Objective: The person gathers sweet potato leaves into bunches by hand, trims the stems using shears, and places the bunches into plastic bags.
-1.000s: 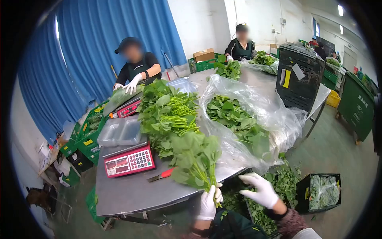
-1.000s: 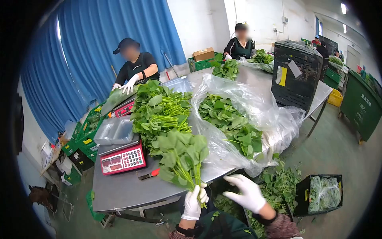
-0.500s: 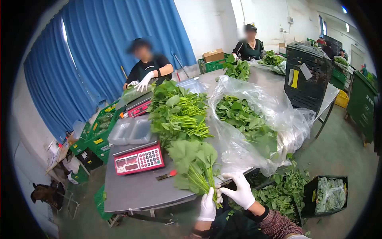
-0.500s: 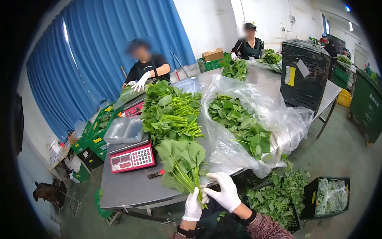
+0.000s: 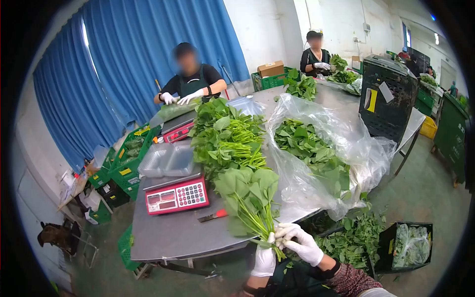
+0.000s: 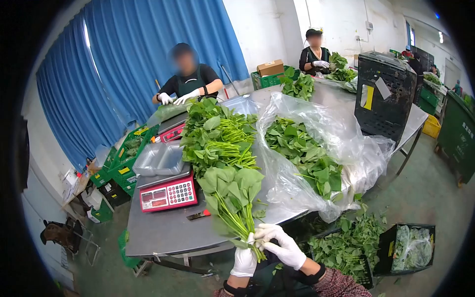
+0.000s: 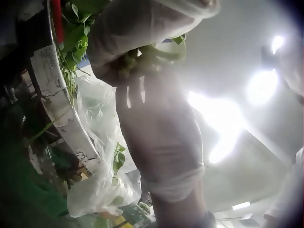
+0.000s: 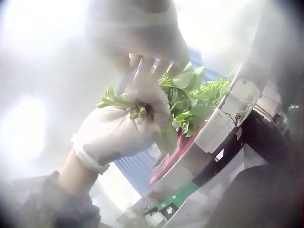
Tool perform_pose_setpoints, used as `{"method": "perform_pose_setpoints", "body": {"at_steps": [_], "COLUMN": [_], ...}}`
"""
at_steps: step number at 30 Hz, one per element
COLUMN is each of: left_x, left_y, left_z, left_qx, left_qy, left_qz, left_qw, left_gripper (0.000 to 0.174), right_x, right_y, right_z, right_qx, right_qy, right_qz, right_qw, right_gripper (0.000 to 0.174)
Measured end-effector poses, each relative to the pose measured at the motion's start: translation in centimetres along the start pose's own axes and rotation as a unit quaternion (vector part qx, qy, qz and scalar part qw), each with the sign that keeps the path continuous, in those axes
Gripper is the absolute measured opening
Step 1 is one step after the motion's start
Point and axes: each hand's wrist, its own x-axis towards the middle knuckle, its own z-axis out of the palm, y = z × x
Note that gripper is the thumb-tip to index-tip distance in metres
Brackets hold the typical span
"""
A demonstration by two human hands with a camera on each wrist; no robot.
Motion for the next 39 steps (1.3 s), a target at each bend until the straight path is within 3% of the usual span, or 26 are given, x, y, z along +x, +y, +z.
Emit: {"method": "perform_pose_setpoints", "body": {"at_steps": [1, 2, 4, 6, 7, 8, 10, 11, 12, 13, 15, 17, 20, 22, 24, 26, 28, 30, 31, 32, 33, 34, 35, 36, 38, 39], "left_x": [0.2, 1.3, 1.9, 2.0, 1.9, 1.9, 2.0, 2.0, 2.0, 1.6, 1.1, 0.7, 0.3, 0.7, 1.4, 1.0, 1.3, 1.4, 1.4, 1.4, 1.8, 1.9, 1.8, 1.8, 2.2, 2.4], "left_y": [0.3, 0.5, 2.3, 3.6, 3.9, 3.9, 3.0, 2.6, 2.2, 1.9, 1.3, 0.1, -1.2, -0.8, -1.2, -1.2, -1.6, -0.9, -0.1, 0.3, 0.1, 0.1, 1.1, 1.5, 0.8, 0.8], "left_z": [0.3, -1.3, -1.4, -1.8, -2.0, -2.0, -1.6, -1.3, -0.8, -0.2, 0.0, -0.6, -1.9, -2.1, -2.7, -2.9, -3.5, -2.5, -2.5, -2.5, -2.9, -2.9, -1.9, -1.3, -2.4, -2.7], "left_qx": [0.005, 0.006, -0.017, -0.008, 0.016, 0.040, 0.064, 0.076, 0.088, 0.084, 0.094, 0.179, 0.277, 0.318, 0.453, 0.453, 0.248, 0.193, 0.098, 0.003, -0.093, -0.093, -0.091, -0.090, -0.048, -0.079], "left_qy": [-0.007, 0.045, 0.040, 0.044, 0.035, 0.025, 0.031, 0.023, 0.016, 0.015, 0.013, 0.017, 0.024, 0.039, 0.057, 0.056, 0.018, 0.022, -0.010, -0.043, -0.071, -0.070, -0.002, 0.066, 0.047, 0.034], "left_qz": [0.030, -0.059, 0.011, 0.009, 0.009, 0.008, 0.013, 0.006, 0.000, -0.004, -0.012, 0.022, 0.120, 0.124, 0.267, 0.221, 0.025, 0.052, 0.006, -0.040, -0.050, -0.050, -0.067, -0.083, -0.051, -0.049], "left_qw": [1.000, 0.997, 0.999, 0.999, 0.999, 0.999, 0.997, 0.997, 0.996, 0.996, 0.995, 0.983, 0.953, 0.939, 0.849, 0.862, 0.968, 0.980, 0.995, 0.998, 0.992, 0.992, 0.994, 0.990, 0.996, 0.995], "left_gripper": [0.024, 0.026, 0.029, 0.027, 0.027, 0.028, 0.027, 0.027, 0.026, 0.024, 0.024, 0.024, 0.028, 0.028, 0.026, 0.027, 0.027, 0.024, 0.023, 0.023, 0.024, 0.024, 0.026, 0.028, 0.030, 0.030], "right_x": [-0.3, -1.2, -2.8, -3.8, -4.7, -4.7, -5.1, -3.7, -2.7, -1.7, 0.8, 2.5, 5.3, 5.8, 5.7, 5.5, 5.2, 4.2, 3.7, 3.2, 2.6, 2.2, 2.1, 1.8, 0.8, 0.5], "right_y": [-1.2, -1.7, -4.2, -6.0, -6.4, -6.9, -7.5, -8.1, -7.3, -7.3, -6.7, -4.2, -4.3, -3.9, -2.7, -1.0, -1.0, 0.9, 1.2, 1.4, 1.3, 1.2, -0.2, 0.0, 0.5, 0.8], "right_z": [-0.8, -2.4, -5.6, -10.2, -12.3, -13.2, -12.2, -10.9, -9.8, -7.4, -3.9, -0.9, 2.5, 3.6, 3.7, 3.2, 2.8, 1.8, 1.5, 1.2, 1.0, 1.0, 1.1, 1.1, 1.0, 0.6], "right_qx": [0.070, 0.095, 0.090, -0.122, -0.222, -0.462, -0.730, -0.672, -0.514, -0.405, -0.464, -0.436, -0.552, -0.562, -0.576, -0.501, -0.465, -0.152, -0.049, -0.051, 0.040, 0.130, 0.187, 0.188, 0.176, 0.100], "right_qy": [-0.015, -0.036, -0.018, -0.129, -0.154, -0.228, -0.220, -0.172, -0.134, -0.083, -0.090, -0.050, -0.029, -0.005, 0.012, -0.014, -0.005, 0.065, 0.062, 0.057, 0.058, 0.060, 0.037, 0.038, -0.033, -0.095], "right_qz": [0.034, 0.075, 0.120, 0.104, 0.198, 0.253, 0.204, 0.124, 0.079, 0.042, -0.086, -0.142, -0.057, -0.048, -0.034, -0.028, 0.013, 0.025, 0.092, 0.092, 0.142, 0.191, 0.197, 0.199, 0.185, 0.181], "right_qw": [0.997, 0.992, 0.989, 0.979, 0.942, 0.819, 0.614, 0.709, 0.843, 0.910, 0.877, 0.887, 0.832, 0.826, 0.817, 0.865, 0.885, 0.986, 0.993, 0.993, 0.987, 0.971, 0.962, 0.961, 0.966, 0.974], "right_gripper": [0.009, 0.002, 0.005, 0.009, 0.012, 0.016, 0.025, 0.031, 0.034, 0.033, 0.032, 0.028, 0.029, 0.028, 0.026, 0.024, 0.018, 0.011, 0.008, 0.008, 0.010, 0.012, 0.011, 0.011, 0.012, 0.011]}}
